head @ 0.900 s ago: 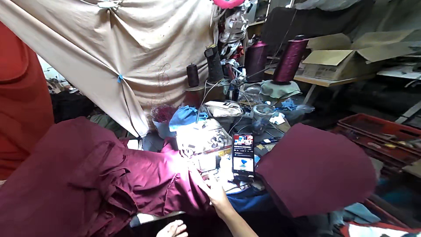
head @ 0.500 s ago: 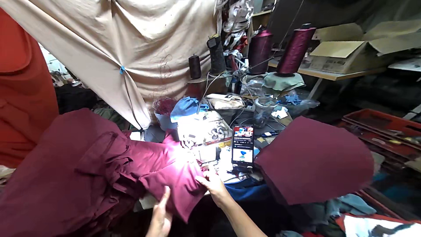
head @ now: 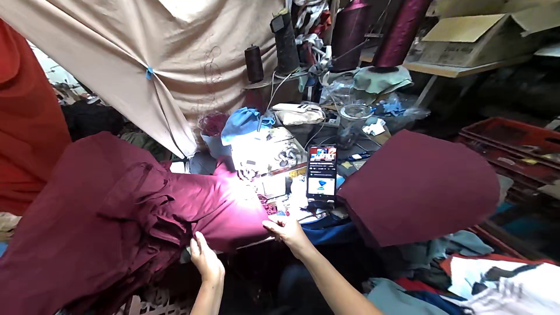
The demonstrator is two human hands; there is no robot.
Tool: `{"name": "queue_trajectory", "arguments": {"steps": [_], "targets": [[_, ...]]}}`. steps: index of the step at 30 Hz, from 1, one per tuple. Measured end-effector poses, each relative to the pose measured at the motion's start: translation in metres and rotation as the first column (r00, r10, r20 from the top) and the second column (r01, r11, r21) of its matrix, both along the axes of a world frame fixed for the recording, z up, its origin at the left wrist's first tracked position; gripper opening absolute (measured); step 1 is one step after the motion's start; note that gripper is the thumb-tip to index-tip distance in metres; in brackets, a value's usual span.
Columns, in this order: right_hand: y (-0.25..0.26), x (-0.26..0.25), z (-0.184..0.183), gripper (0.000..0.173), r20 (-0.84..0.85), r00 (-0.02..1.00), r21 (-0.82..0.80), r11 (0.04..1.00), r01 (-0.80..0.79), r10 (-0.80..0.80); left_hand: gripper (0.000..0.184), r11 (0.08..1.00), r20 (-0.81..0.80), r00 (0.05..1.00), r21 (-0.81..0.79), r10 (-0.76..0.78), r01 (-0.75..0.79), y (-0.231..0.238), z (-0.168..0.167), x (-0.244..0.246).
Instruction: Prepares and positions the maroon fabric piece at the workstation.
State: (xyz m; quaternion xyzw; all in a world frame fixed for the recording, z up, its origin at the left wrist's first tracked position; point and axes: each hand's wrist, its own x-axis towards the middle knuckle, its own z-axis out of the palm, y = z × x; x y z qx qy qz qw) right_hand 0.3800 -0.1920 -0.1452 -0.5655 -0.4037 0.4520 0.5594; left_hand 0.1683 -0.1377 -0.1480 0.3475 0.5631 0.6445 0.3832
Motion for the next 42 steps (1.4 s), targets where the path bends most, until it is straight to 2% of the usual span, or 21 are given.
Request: {"name": "queue_trajectory", "arguments": {"steps": [2, 4, 6, 9, 11, 15, 25, 31, 34, 38, 42], "targets": [[0.001, -0.003, -0.001, 0.019, -0.036, 0.999, 0.003, 1.0, 0.01, -0.01, 0.054, 0.999, -0.005, 1.0, -0.046, -0.029, 0.029, 0.003, 0.007, 0.006], [0.001, -0.005, -0.003, 0.017, -0.043, 0.999, 0.022, 1.0, 0.021, -0.02, 0.058, 0.96, 0.009, 0.982, -0.209, -0.188, 0.185, 0.002, 0.022, 0.009], [0.001, -0.005, -0.004, 0.016, -0.036, 0.999, 0.035, 0.999, 0.029, -0.027, 0.054, 0.81, 0.055, 0.89, -0.393, -0.453, 0.436, 0.004, 0.03, 0.002], [0.0, -0.007, -0.003, 0.018, -0.021, 1.0, 0.048, 0.999, 0.02, -0.019, 0.045, 0.552, 0.072, 0.662, -0.488, -0.746, 0.676, 0.018, 0.014, -0.014], [0.0, -0.009, -0.002, 0.018, -0.013, 1.0, 0.059, 0.998, 0.025, -0.024, 0.051, 0.517, 0.025, 0.609, -0.503, -0.793, 0.693, 0.022, 0.006, -0.019], [-0.004, -0.005, 0.002, 0.018, 0.05, 0.999, 0.035, 0.999, -0.001, -0.001, 0.054, 0.566, -0.018, 0.632, -0.464, -0.775, 0.681, 0.022, 0.003, -0.024], [-0.005, -0.003, -0.001, 0.017, 0.087, 0.996, 0.05, 0.999, 0.012, -0.017, 0.056, 0.555, 0.076, 0.631, -0.402, -0.772, 0.728, 0.02, 0.001, -0.023], [-0.004, -0.005, -0.005, 0.018, 0.176, 0.984, 0.078, 0.997, 0.017, -0.031, 0.059, 0.582, 0.039, 0.645, -0.392, -0.763, 0.713, 0.019, -0.002, -0.022], [-0.006, -0.006, -0.004, 0.019, 0.21, 0.977, 0.096, 0.995, 0.022, -0.042, 0.056, 0.666, 0.017, 0.711, -0.336, -0.703, 0.666, 0.012, -0.01, -0.02], [-0.01, -0.008, 0.0, 0.025, 0.26, 0.964, 0.074, 0.997, 0.034, -0.052, 0.033, 0.863, -0.022, 0.87, -0.141, -0.493, 0.486, -0.001, -0.027, -0.011], [-0.013, -0.017, -0.005, 0.025, 0.29, 0.951, 0.091, 0.992, 0.087, -0.11, 0.024, 0.948, -0.059, 0.947, -0.056, -0.315, 0.312, -0.013, -0.022, -0.002]]}}
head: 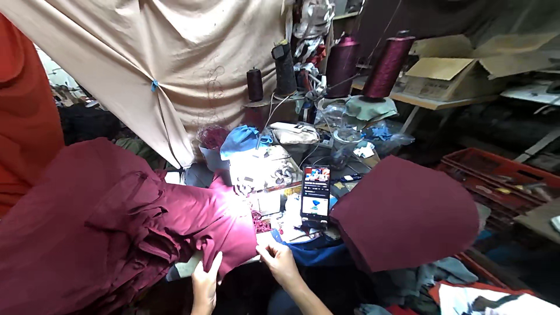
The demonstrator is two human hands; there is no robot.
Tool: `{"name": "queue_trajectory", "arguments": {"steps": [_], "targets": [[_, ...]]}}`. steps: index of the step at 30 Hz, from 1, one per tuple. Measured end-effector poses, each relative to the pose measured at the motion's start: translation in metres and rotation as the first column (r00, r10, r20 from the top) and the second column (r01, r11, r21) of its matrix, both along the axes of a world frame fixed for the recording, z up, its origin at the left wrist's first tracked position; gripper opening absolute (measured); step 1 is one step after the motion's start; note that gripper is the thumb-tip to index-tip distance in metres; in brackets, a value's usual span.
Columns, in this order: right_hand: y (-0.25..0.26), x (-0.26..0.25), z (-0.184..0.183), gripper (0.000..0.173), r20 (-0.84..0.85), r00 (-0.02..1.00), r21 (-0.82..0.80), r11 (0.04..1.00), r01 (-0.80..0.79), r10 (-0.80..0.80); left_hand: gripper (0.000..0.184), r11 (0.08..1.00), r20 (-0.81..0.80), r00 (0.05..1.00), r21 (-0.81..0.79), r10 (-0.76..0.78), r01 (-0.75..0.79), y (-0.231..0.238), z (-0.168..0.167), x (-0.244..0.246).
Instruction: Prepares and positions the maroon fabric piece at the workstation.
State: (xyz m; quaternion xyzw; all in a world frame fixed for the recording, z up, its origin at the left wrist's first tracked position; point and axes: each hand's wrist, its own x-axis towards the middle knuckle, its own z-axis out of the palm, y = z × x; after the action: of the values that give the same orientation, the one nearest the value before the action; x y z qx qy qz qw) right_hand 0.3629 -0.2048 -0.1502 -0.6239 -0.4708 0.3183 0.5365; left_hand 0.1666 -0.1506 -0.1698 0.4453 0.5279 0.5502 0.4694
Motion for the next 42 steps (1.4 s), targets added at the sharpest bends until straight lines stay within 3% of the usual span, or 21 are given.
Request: {"name": "queue_trajectory", "arguments": {"steps": [6, 12, 18, 23, 28, 36, 39, 42], "targets": [[0.007, -0.01, -0.009, 0.022, 0.006, 0.997, 0.055, 0.995, 0.081, -0.081, 0.029, 0.991, -0.074, 0.997, 0.13, 0.013, -0.003, 0.019, -0.002, -0.003], [0.066, 0.001, 0.014, 0.026, 0.059, 0.99, 0.011, 0.991, 0.13, -0.13, 0.029, 0.982, -0.225, 0.974, 0.186, 0.021, 0.022, 0.081, 0.031, 0.009], [0.112, 0.002, 0.035, 0.037, -0.166, 0.974, -0.067, 0.987, 0.144, -0.153, 0.038, 0.991, -0.461, 0.887, 0.1, -0.033, 0.088, 0.131, 0.073, 0.019], [0.12, -0.002, 0.034, 0.031, -0.247, 0.947, -0.053, 0.979, 0.198, -0.205, 0.044, 0.991, -0.538, 0.838, 0.035, -0.094, 0.133, 0.159, 0.071, 0.015], [0.119, -0.002, 0.033, 0.032, -0.252, 0.949, -0.012, 0.981, 0.193, -0.19, 0.044, 0.996, -0.517, 0.852, -0.017, -0.081, 0.084, 0.154, 0.073, 0.019], [0.117, -0.001, 0.038, 0.034, -0.198, 0.964, -0.1, 0.982, 0.162, -0.179, 0.042, 0.997, -0.509, 0.86, 0.077, 0.045, -0.006, 0.108, 0.063, 0.037], [0.116, 0.0, 0.036, 0.031, -0.161, 0.971, -0.106, 0.981, 0.161, -0.176, 0.036, 0.997, -0.402, 0.915, 0.08, 0.042, -0.011, 0.091, 0.054, 0.041], [0.11, 0.004, 0.042, 0.037, -0.007, 0.985, -0.153, 0.974, 0.169, -0.172, 0.035, 0.999, -0.261, 0.965, 0.037, 0.026, -0.016, 0.065, 0.052, 0.041]]}}
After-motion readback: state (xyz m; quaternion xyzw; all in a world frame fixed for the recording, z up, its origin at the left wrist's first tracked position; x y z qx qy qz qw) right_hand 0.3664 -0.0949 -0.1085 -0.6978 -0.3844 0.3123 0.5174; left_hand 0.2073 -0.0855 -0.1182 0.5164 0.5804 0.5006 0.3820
